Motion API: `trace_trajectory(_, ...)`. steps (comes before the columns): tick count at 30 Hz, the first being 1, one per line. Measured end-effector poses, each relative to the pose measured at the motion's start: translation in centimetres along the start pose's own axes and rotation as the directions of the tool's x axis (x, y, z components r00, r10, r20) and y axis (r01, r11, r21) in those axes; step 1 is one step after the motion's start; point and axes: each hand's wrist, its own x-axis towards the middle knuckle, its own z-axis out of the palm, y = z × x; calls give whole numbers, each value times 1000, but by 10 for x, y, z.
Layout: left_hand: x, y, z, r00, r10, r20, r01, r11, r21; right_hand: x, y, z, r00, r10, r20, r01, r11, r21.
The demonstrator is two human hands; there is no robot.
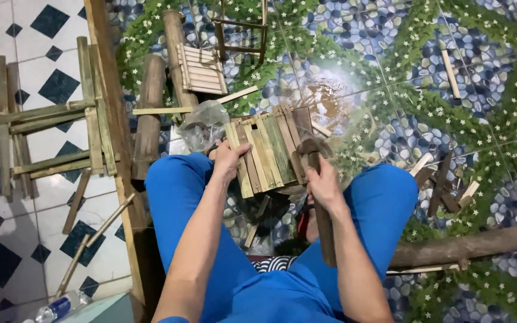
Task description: The person sits cross-legged and uses a hammer to drive nails into a small wooden structure made of bamboo slats. They repeatedly position the slats and strike them with the hammer to secure the assembly.
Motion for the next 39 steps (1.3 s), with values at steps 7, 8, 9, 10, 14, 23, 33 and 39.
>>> trace_trajectory(7,2,-3,6,999,17,-29,-18,999,-36,-4,5,8,999,36,28,-35,999,-31)
trace_trajectory(8,10,-9,4,999,9,-36,-10,999,-40,-1,8,9,998,46,43,-44,998,-48)
trace_trajectory(9,17,-14,3,999,0,-44,-2,999,-45,3,11,9,997,57,58,-53,996,-65)
trace_trajectory(10,14,-11,4,999,2,-42,-4,999,-44,-1,4,6,997,56,57,-52,997,-63)
trace_trajectory(14,-2,-2,2,997,-72,-36,67,990,-126,-6,-11,-4,999,40,-30,-37,994,105)
trace_trajectory(23,-33,-22,-16,917,349,-192,-263,893,365,-15,-3,-35,980,77,-184,-35,975,220)
trace_trajectory(33,-75,-13,57,636,302,710,-647,-294,704,-41,4,-29,988,103,-115,-84,983,164)
trace_trajectory(39,-68,-31,55,515,468,718,-590,-413,693,-76,-15,-24,991,100,-86,-100,995,-2)
